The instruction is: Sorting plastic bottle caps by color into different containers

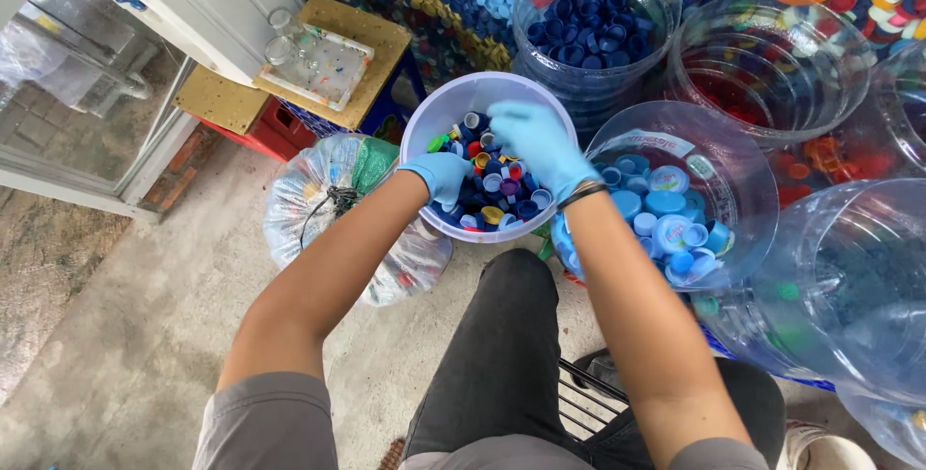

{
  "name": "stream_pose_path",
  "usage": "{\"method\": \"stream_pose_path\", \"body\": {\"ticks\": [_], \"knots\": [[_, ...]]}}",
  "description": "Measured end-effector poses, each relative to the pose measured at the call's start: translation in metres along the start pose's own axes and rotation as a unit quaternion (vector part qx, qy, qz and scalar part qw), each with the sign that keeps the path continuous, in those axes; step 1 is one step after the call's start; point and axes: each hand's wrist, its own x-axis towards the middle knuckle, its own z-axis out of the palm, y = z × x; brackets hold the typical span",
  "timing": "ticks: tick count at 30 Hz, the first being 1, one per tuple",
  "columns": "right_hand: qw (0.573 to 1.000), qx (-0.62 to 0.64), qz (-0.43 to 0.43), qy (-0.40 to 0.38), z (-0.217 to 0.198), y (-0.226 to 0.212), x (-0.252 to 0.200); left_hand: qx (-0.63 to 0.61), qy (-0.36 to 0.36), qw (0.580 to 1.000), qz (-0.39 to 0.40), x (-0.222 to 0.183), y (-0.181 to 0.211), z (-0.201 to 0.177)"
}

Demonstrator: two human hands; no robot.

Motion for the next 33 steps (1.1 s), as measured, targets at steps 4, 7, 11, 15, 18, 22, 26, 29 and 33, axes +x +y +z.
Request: {"method": "stream_pose_path", "body": {"ticks": [4,7,11,15,18,22,26,29,33], "knots": [[0.995,-0.056,0.077,-0.028,0.026,0.021,-0.006,0.006,-0.021,1.0,-0.007,0.035,-0.017,0.032],[0.988,-0.094,0.122,-0.023,0.033,0.012,-0.019,0.044,-0.006,0.999,-0.006,0.059,-0.026,0.056],[0.985,0.015,0.17,-0.011,0.033,-0.002,-0.029,0.056,0.039,0.998,-0.005,0.087,-0.035,0.083],[0.977,0.095,0.192,-0.012,0.026,0.013,-0.02,0.04,0.057,0.998,0.002,0.065,-0.031,0.057],[0.968,0.123,0.22,-0.004,0.022,0.004,-0.024,-0.119,0.056,0.99,0.046,-0.006,-0.016,-0.018],[0.956,0.148,0.253,0.001,0.022,0.022,-0.011,-0.372,0.08,0.921,0.088,-0.036,-0.012,-0.06],[0.897,0.345,0.276,0.01,0.025,-0.02,-0.032,-0.446,0.218,0.854,0.155,-0.012,0.0,-0.054],[0.828,0.493,0.262,0.053,0.035,-0.069,-0.051,-0.38,0.288,0.865,0.158,0.0,0.016,-0.043],[0.792,0.559,0.225,0.097,0.022,0.018,0.016,-0.345,0.442,0.816,0.14,-0.004,0.019,-0.037]]}}
